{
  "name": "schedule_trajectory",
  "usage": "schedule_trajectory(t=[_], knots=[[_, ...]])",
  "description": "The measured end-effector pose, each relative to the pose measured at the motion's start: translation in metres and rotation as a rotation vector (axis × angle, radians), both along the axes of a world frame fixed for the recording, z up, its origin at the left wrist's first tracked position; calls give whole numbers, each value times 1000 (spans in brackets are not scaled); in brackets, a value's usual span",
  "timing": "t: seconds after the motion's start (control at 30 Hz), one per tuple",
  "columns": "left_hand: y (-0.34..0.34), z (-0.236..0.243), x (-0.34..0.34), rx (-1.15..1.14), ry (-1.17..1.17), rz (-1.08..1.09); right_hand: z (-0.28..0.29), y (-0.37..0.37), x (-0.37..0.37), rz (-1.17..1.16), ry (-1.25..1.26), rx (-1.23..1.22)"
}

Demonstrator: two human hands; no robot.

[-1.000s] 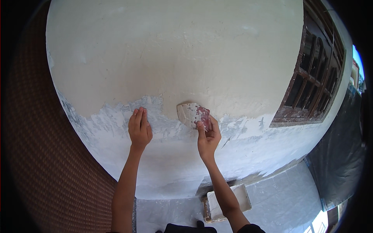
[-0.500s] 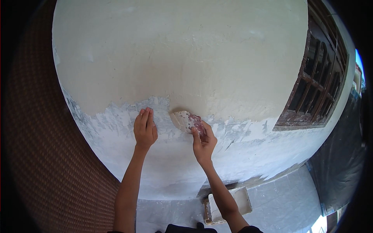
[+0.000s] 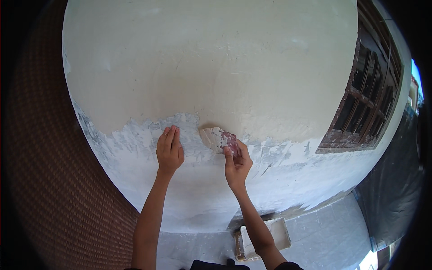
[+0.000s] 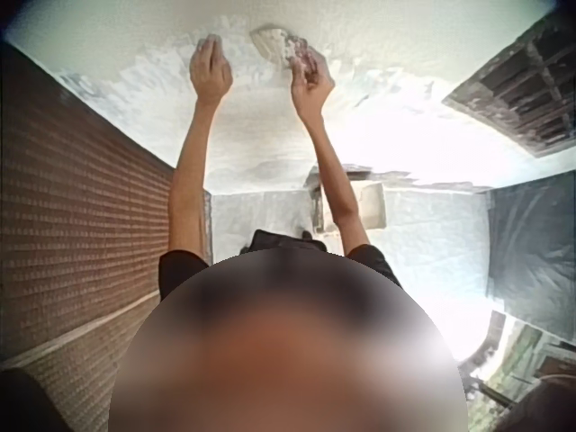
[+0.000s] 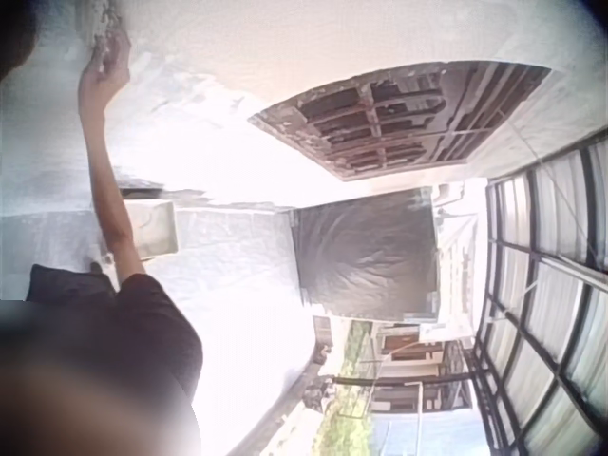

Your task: The person applies wall putty from a plastic container to a damaged section of a wall using a putty knife.

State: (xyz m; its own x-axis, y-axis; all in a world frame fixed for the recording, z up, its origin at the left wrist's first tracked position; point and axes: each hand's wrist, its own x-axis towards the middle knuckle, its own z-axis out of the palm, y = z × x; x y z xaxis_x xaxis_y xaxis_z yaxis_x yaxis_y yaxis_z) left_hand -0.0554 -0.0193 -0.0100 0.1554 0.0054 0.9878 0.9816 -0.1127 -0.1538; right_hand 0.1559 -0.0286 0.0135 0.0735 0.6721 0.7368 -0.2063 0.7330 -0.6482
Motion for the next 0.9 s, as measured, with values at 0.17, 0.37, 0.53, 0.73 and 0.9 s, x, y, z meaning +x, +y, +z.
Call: schedule_trajectory(t=[0.17, 0.37, 0.53, 0.73, 0.9], knots=[[-1, -1, 0, -3, 1, -2, 5, 22, 36, -53, 208, -53], [0, 0, 3, -5, -2, -3, 32, 20, 71, -139, 309, -42], [3, -2, 1, 6, -1, -9, 35, 22, 23, -28, 96, 46], [-2, -2, -1, -3, -8, 6, 41, 31, 61, -148, 280, -22], [-1, -1, 3, -10, 2, -14, 45, 16, 64, -107, 334, -80]])
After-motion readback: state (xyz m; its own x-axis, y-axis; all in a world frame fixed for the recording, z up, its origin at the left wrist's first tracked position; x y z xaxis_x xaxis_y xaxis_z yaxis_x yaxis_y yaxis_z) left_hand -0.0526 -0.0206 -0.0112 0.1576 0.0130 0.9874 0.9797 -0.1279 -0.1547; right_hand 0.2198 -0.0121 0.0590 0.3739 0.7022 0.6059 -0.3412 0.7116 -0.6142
